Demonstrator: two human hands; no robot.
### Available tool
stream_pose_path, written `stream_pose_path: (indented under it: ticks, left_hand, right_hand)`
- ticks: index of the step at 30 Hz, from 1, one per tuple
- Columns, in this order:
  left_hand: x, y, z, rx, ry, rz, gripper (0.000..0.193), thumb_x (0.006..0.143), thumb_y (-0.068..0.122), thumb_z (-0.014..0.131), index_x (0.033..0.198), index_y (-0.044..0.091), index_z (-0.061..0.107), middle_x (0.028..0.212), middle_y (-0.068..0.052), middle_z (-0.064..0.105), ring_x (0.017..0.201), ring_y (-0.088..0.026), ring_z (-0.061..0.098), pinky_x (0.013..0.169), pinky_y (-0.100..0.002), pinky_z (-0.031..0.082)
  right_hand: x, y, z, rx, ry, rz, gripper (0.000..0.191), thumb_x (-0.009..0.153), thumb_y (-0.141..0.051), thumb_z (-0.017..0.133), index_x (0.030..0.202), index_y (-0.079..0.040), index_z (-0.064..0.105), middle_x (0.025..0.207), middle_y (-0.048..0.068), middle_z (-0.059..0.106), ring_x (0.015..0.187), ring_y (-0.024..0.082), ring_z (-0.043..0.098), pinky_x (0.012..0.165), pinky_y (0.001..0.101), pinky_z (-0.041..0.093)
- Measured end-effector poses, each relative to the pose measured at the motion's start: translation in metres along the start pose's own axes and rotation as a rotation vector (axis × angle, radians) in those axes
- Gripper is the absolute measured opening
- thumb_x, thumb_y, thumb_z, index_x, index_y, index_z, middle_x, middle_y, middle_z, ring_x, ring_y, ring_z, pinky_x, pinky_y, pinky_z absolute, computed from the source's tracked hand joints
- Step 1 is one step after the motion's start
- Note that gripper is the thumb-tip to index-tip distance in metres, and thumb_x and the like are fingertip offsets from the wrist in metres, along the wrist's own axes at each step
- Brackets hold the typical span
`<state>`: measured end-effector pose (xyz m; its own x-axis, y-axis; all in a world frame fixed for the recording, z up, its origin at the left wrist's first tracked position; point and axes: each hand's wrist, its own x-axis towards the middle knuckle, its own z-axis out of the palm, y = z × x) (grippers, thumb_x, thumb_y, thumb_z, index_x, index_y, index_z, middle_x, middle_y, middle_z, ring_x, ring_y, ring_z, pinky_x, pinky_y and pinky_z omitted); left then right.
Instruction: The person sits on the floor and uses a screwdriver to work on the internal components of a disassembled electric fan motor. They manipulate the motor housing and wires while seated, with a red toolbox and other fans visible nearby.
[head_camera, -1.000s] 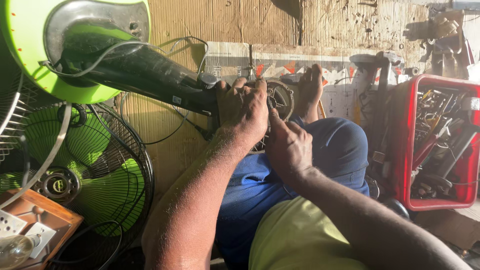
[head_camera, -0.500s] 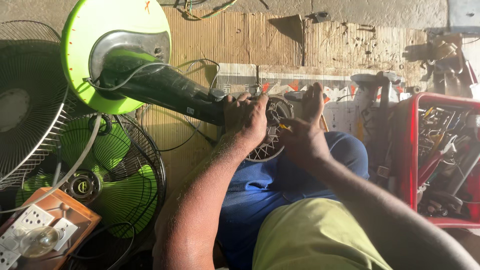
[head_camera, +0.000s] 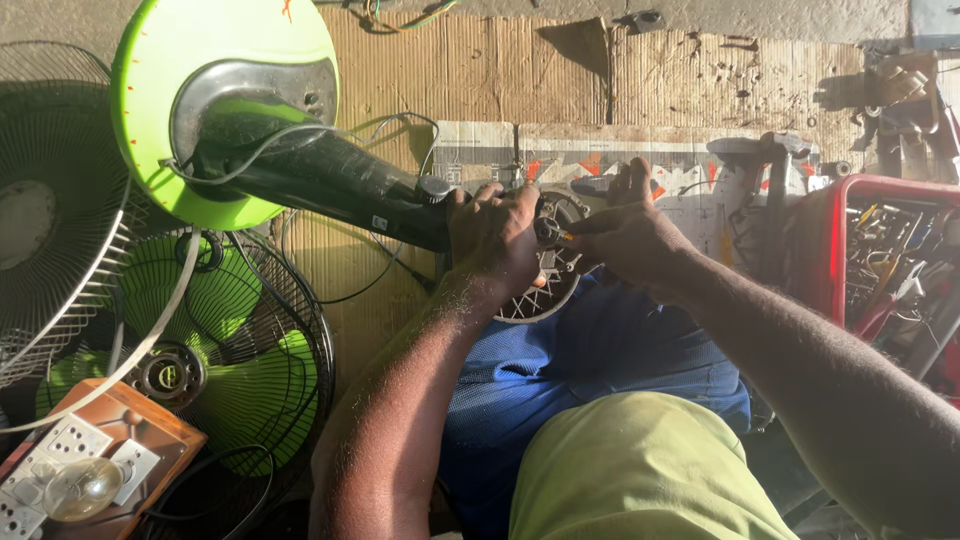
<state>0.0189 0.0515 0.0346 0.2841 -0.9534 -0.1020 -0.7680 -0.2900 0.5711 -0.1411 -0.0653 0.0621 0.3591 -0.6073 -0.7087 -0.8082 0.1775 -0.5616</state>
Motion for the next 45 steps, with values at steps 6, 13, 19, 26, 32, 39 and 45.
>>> stream_pose_path:
  ticks: [6,13,19,26,32,39,45]
  left_hand:
    - [0.004,-0.001,0.010,0.092,0.012,-0.002,0.061,0.069,0.016,0.077,0.128,0.009,0.061,0.099,-0.015,0.077,0.125,-0.032,0.061,0.106,-0.058,0.034]
    - [0.005,-0.002,0.018,0.090,0.087,0.014,0.036,0.090,0.019,0.063,0.125,0.010,0.062,0.108,-0.017,0.076,0.128,-0.033,0.059,0.109,-0.060,0.031]
    - [0.000,0.000,0.006,0.090,0.022,0.020,0.055,0.079,0.017,0.067,0.131,0.003,0.057,0.101,-0.015,0.077,0.121,-0.030,0.061,0.105,-0.059,0.032]
    - [0.001,-0.004,0.010,0.056,0.113,0.040,0.042,0.083,0.014,0.066,0.125,0.006,0.064,0.096,-0.012,0.078,0.114,-0.028,0.067,0.099,-0.054,0.041]
    - [0.005,-0.004,0.015,0.060,0.207,0.058,0.045,0.073,0.015,0.069,0.117,0.006,0.068,0.090,-0.013,0.078,0.109,-0.030,0.067,0.098,-0.058,0.039]
    - [0.005,-0.004,0.014,0.062,0.046,-0.005,0.033,0.080,0.019,0.070,0.112,0.009,0.068,0.096,-0.013,0.077,0.119,-0.031,0.063,0.107,-0.062,0.033]
    - [0.003,-0.004,0.013,0.138,0.419,0.192,0.054,0.075,0.019,0.068,0.127,0.001,0.064,0.100,-0.017,0.077,0.109,-0.033,0.065,0.102,-0.059,0.032]
  right_hand:
    - [-0.014,-0.008,0.023,-0.212,0.156,-0.220,0.027,0.091,-0.014,0.070,0.117,-0.007,0.073,0.097,0.015,0.078,0.074,0.028,0.075,0.059,0.0405,0.053]
    - [-0.044,0.026,0.080,-0.437,0.489,-0.475,0.014,0.095,-0.016,0.060,0.102,-0.011,0.071,0.085,0.019,0.072,0.081,0.040,0.072,0.072,0.0512,0.056]
    - [-0.047,0.027,0.094,-0.360,0.623,-0.639,0.031,0.092,-0.008,0.063,0.122,-0.009,0.069,0.088,0.020,0.072,0.079,0.038,0.072,0.069,0.0475,0.056]
    - [-0.029,0.042,0.054,0.150,0.232,-0.143,0.039,0.089,-0.017,0.072,0.127,-0.011,0.073,0.094,0.008,0.077,0.073,0.014,0.067,0.062,0.0284,0.055]
    - [-0.004,0.017,0.020,-0.073,0.166,-0.198,0.029,0.086,-0.013,0.077,0.115,-0.009,0.080,0.134,0.029,0.053,0.116,0.034,0.055,0.089,0.0398,0.051]
    - [-0.029,0.026,0.065,-0.526,0.712,-0.906,0.022,0.080,-0.004,0.068,0.094,-0.017,0.078,0.162,0.032,0.005,0.152,0.046,0.023,0.123,0.0481,0.037]
    - [-0.039,0.029,0.092,-0.493,0.579,-0.489,0.035,0.096,-0.013,0.060,0.129,-0.015,0.069,0.098,0.015,0.073,0.092,0.035,0.071,0.083,0.0503,0.056]
